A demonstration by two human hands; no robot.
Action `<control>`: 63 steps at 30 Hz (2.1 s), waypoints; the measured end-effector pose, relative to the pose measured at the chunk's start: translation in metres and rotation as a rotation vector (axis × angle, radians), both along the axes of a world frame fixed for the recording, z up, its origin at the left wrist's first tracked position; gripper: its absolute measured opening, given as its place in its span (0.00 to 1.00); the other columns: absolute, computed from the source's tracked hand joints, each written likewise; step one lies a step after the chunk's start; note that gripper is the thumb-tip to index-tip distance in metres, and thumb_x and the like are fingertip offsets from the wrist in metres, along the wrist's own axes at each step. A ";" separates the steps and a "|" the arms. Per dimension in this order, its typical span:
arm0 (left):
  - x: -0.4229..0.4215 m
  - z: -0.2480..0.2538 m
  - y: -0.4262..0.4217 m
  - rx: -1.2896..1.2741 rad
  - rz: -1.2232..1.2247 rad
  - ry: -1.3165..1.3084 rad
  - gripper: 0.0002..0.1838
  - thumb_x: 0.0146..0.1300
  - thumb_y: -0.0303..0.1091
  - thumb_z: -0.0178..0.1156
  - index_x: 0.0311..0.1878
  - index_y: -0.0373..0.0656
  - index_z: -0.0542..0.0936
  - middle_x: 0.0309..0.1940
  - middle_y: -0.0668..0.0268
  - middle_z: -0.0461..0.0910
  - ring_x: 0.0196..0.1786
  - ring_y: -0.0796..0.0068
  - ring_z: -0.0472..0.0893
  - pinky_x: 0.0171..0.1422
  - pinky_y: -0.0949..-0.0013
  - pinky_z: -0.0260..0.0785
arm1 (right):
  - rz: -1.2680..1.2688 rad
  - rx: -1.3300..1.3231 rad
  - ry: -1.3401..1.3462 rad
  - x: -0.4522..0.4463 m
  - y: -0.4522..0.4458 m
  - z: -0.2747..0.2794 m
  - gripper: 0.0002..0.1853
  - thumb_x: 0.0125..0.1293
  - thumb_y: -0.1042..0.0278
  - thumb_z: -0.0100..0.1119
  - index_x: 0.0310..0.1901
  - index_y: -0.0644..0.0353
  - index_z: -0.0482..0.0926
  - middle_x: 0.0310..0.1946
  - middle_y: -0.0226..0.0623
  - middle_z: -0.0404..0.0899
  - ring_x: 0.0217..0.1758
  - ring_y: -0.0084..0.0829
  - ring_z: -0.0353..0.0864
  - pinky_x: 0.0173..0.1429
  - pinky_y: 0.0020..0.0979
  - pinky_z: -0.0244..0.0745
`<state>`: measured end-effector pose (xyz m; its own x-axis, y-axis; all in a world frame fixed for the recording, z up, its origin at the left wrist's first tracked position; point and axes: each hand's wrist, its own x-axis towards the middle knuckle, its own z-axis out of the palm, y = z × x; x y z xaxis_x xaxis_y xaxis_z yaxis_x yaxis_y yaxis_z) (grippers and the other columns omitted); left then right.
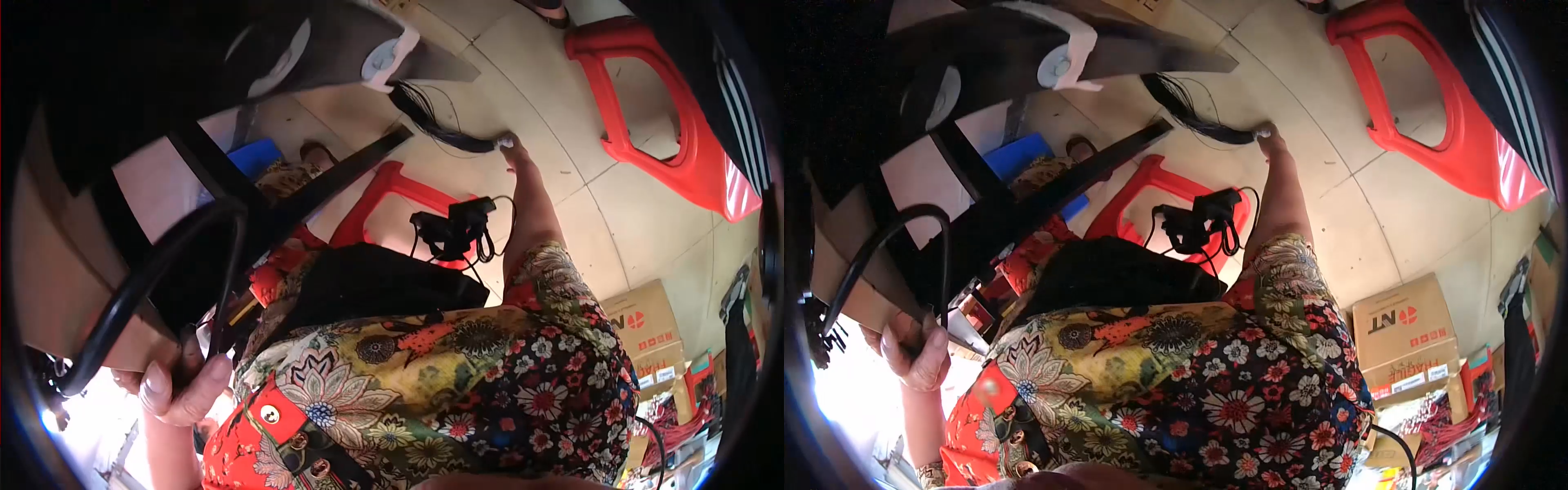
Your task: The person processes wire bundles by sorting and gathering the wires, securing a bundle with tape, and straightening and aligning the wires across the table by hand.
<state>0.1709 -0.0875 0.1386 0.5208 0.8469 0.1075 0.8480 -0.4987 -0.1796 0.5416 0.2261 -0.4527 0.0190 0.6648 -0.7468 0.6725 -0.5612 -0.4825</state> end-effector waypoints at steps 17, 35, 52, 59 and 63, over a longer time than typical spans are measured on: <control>0.020 0.059 -0.014 -0.338 0.170 -0.325 0.44 0.56 0.13 0.57 0.73 0.60 0.58 0.56 0.43 0.65 0.36 0.65 0.74 0.36 0.68 0.70 | 0.343 0.056 -0.181 -0.046 -0.114 -0.088 0.30 0.66 0.48 0.49 0.68 0.38 0.57 0.53 0.49 0.77 0.57 0.52 0.76 0.60 0.45 0.71; 0.036 0.038 0.094 -0.157 -0.130 0.195 0.19 0.48 0.19 0.59 0.45 0.47 0.85 0.65 0.52 0.66 0.68 0.32 0.60 0.70 0.41 0.52 | 0.143 1.501 0.213 -0.091 -0.093 0.241 0.17 0.47 0.77 0.67 0.41 0.47 0.85 0.42 0.41 0.79 0.47 0.43 0.79 0.49 0.38 0.77; 0.036 -0.088 0.244 -0.346 -0.324 -0.278 0.38 0.32 0.17 0.51 0.57 0.48 0.76 0.65 0.58 0.68 0.72 0.48 0.59 0.74 0.45 0.47 | 0.005 1.913 0.655 -0.020 -0.047 0.466 0.11 0.62 0.78 0.53 0.45 0.71 0.67 0.42 0.65 0.73 0.38 0.51 0.77 0.38 0.42 0.79; 0.060 -0.115 0.199 -0.462 -0.217 -0.761 0.47 0.49 0.37 0.69 0.71 0.38 0.55 0.68 0.51 0.60 0.74 0.53 0.56 0.76 0.53 0.48 | -0.285 2.007 1.191 -0.056 -0.013 0.558 0.06 0.66 0.71 0.46 0.39 0.62 0.62 0.39 0.52 0.70 0.30 0.36 0.71 0.31 0.28 0.74; 0.082 -0.131 0.194 -0.407 -0.172 -1.027 0.57 0.47 0.47 0.73 0.72 0.34 0.47 0.68 0.42 0.56 0.73 0.48 0.55 0.76 0.55 0.47 | -0.249 2.093 1.400 -0.082 0.005 0.616 0.04 0.60 0.73 0.46 0.34 0.60 0.63 0.34 0.48 0.68 0.27 0.35 0.68 0.28 0.29 0.70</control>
<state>0.2527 0.1066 0.0073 0.4581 0.8420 0.2849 0.4141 -0.4858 0.7698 0.4592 0.2312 0.1636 0.4724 0.2688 0.8394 -0.2947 0.9457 -0.1370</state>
